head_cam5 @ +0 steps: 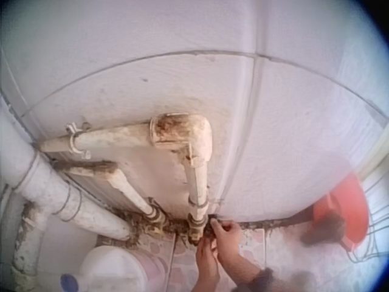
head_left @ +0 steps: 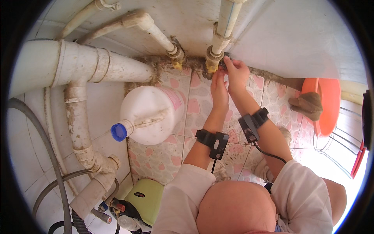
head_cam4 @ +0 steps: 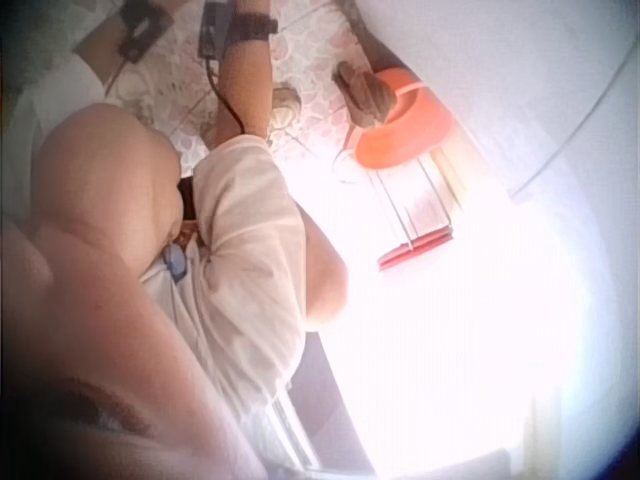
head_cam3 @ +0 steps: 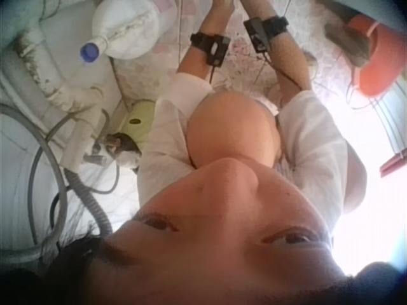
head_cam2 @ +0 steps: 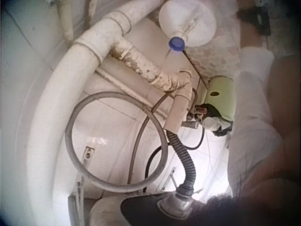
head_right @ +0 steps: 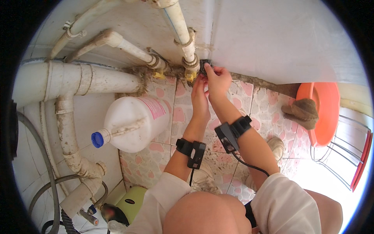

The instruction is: The person scrubs the wall and floor junction near plumbing pipes using a steel wool pad. They repeatedly rub the same area with both hands, occasionally adjusting their grip and position while remaining crouched.

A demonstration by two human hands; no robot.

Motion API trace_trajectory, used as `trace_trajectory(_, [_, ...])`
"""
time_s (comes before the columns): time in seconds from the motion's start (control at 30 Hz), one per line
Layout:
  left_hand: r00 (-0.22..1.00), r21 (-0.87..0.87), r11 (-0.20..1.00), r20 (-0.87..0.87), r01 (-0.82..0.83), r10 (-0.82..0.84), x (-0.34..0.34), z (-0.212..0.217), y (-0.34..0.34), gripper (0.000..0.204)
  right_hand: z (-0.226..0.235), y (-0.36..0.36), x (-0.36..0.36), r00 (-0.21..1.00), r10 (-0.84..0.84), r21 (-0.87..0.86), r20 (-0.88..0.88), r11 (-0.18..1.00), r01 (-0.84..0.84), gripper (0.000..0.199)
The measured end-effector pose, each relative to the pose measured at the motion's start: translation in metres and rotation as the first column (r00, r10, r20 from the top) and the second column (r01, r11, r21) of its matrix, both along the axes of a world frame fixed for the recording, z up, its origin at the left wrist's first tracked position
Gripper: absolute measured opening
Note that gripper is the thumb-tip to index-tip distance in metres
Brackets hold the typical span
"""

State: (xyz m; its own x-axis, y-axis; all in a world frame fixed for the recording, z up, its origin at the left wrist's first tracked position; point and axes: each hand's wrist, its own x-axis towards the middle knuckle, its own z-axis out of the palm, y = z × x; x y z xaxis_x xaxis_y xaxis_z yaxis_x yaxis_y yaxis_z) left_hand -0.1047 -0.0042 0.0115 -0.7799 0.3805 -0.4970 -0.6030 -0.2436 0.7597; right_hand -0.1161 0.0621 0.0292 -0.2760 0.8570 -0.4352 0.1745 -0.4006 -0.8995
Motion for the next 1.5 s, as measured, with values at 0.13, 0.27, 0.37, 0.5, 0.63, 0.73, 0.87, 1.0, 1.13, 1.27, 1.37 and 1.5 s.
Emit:
trace_trajectory(0.13, [0.999, 0.059, 0.998, 0.013, 0.034, -0.035, 0.001, 0.008, 0.001, 0.034, 0.022, 0.004, 0.002, 0.996, 0.062, -0.089, -0.069, 0.994, -0.068, 0.033])
trace_trajectory(0.27, [0.998, 0.118, 0.993, 0.067, 0.004, -0.012, 0.004, 0.012, 0.005, 0.033, 0.023, 0.003, -0.003, 0.996, 0.060, -0.090, -0.067, 0.994, -0.066, 0.034])
trace_trajectory(0.37, [0.999, 0.158, 0.987, 0.021, -0.027, 0.024, 0.004, 0.008, 0.007, 0.032, 0.009, 0.004, -0.005, 0.998, 0.019, -0.047, -0.062, 0.999, -0.022, 0.032])
trace_trajectory(0.5, [1.000, 0.154, 0.988, 0.011, -0.024, 0.022, 0.002, 0.000, 0.006, 0.034, -0.009, 0.005, -0.007, 0.999, -0.012, -0.021, -0.051, 1.000, 0.011, 0.030])
trace_trajectory(0.63, [1.000, 0.114, 0.993, -0.012, 0.023, -0.022, 0.001, -0.001, 0.002, 0.037, -0.013, 0.004, -0.008, 0.993, -0.060, -0.052, -0.103, 0.997, 0.055, 0.029])
trace_trajectory(0.73, [0.999, 0.166, 0.986, -0.039, 0.022, -0.016, 0.001, 0.000, -0.002, 0.040, -0.010, 0.005, -0.006, 0.994, -0.065, -0.031, -0.089, 0.998, 0.063, 0.028])
trace_trajectory(0.87, [0.996, 0.166, 0.984, -0.079, 0.060, -0.047, 0.000, -0.002, -0.004, 0.041, -0.009, 0.007, -0.004, 0.972, -0.096, -0.027, -0.216, 0.995, 0.093, 0.026])
trace_trajectory(1.0, [0.991, 0.152, 0.983, -0.103, 0.102, -0.087, -0.002, -0.007, -0.004, 0.047, -0.011, 0.006, -0.008, 0.988, -0.096, -0.143, -0.117, 0.987, 0.079, 0.026])
trace_trajectory(1.13, [0.988, 0.108, 0.985, -0.094, 0.132, -0.122, -0.002, -0.002, -0.008, 0.050, -0.008, 0.008, -0.005, 0.992, -0.063, -0.160, -0.107, 0.986, 0.046, 0.024])
trace_trajectory(1.27, [0.973, 0.163, 0.975, -0.196, 0.152, -0.119, 0.001, 0.008, -0.011, 0.056, -0.005, 0.014, 0.002, 0.945, -0.075, -0.194, -0.319, 0.981, 0.012, 0.023])
trace_trajectory(1.37, [0.978, 0.168, 0.975, -0.175, 0.147, -0.117, 0.005, 0.011, -0.005, 0.059, -0.008, 0.015, -0.002, 0.992, -0.035, -0.230, -0.120, 0.973, 0.007, 0.020])
trace_trajectory(1.5, [0.965, 0.103, 0.981, -0.224, 0.163, -0.136, 0.005, 0.013, 0.000, 0.058, -0.012, 0.011, -0.007, 0.995, -0.024, -0.202, -0.095, 0.979, 0.004, 0.018])
